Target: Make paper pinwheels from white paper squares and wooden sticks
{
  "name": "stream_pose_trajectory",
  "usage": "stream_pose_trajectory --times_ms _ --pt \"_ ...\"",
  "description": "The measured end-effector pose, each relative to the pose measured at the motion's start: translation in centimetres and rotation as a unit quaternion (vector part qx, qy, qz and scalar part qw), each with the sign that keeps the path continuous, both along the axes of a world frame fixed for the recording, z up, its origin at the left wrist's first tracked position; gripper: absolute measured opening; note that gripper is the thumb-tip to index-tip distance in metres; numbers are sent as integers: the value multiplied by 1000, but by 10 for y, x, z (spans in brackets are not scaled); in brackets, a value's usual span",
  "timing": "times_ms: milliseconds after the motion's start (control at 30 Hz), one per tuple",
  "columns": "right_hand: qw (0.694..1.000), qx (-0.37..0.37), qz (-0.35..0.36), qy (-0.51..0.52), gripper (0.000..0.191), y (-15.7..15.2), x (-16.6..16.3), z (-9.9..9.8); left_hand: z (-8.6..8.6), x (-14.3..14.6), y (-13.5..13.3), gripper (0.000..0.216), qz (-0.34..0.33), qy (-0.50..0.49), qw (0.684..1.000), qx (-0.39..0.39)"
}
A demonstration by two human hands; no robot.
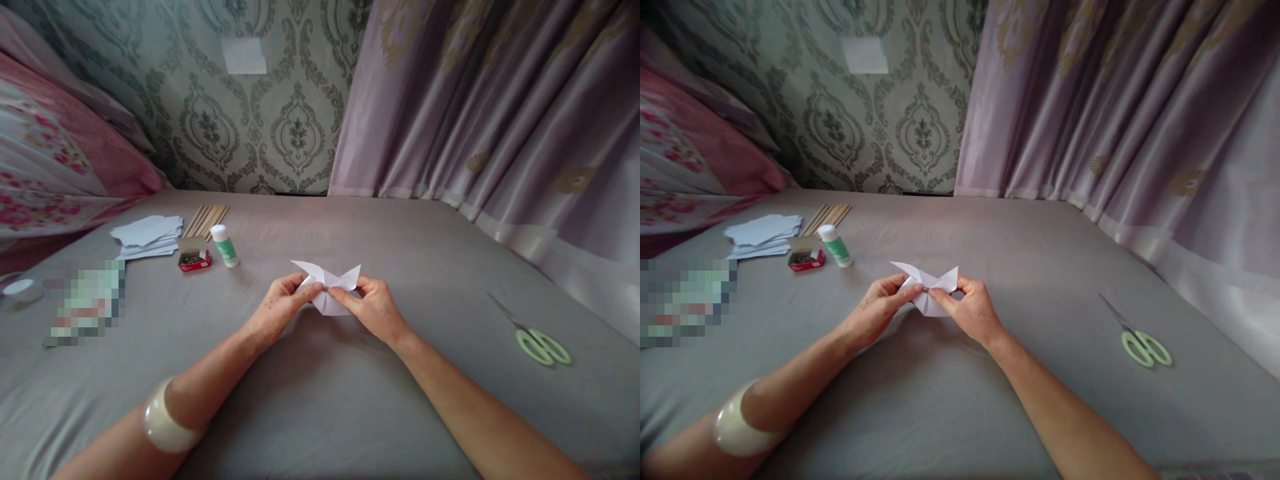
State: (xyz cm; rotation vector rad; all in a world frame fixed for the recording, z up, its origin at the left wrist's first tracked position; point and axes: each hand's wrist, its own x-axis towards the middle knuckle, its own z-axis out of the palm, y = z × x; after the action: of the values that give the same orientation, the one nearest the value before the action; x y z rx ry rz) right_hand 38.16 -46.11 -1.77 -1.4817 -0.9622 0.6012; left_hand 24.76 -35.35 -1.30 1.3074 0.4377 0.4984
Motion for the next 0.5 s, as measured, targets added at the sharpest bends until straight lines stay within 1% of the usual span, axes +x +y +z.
stream_pose_trajectory --times_ms 167,367,433,500 --pt "998 4 -4 -56 23 -4 0 6 4 -2 -1 32 -9 13 1000 9" --pt "998 27 7 -47 27 -2 -3 4 -1 -1 -1 28 16 -13 999 25" --pt "997 43 -3 -70 23 -2 -4 4 -1 -2 -1 26 14 -21 999 40" --pt "992 59 -10 -111 14 -3 -5 5 1 -3 -1 24 13 -25 997 77"
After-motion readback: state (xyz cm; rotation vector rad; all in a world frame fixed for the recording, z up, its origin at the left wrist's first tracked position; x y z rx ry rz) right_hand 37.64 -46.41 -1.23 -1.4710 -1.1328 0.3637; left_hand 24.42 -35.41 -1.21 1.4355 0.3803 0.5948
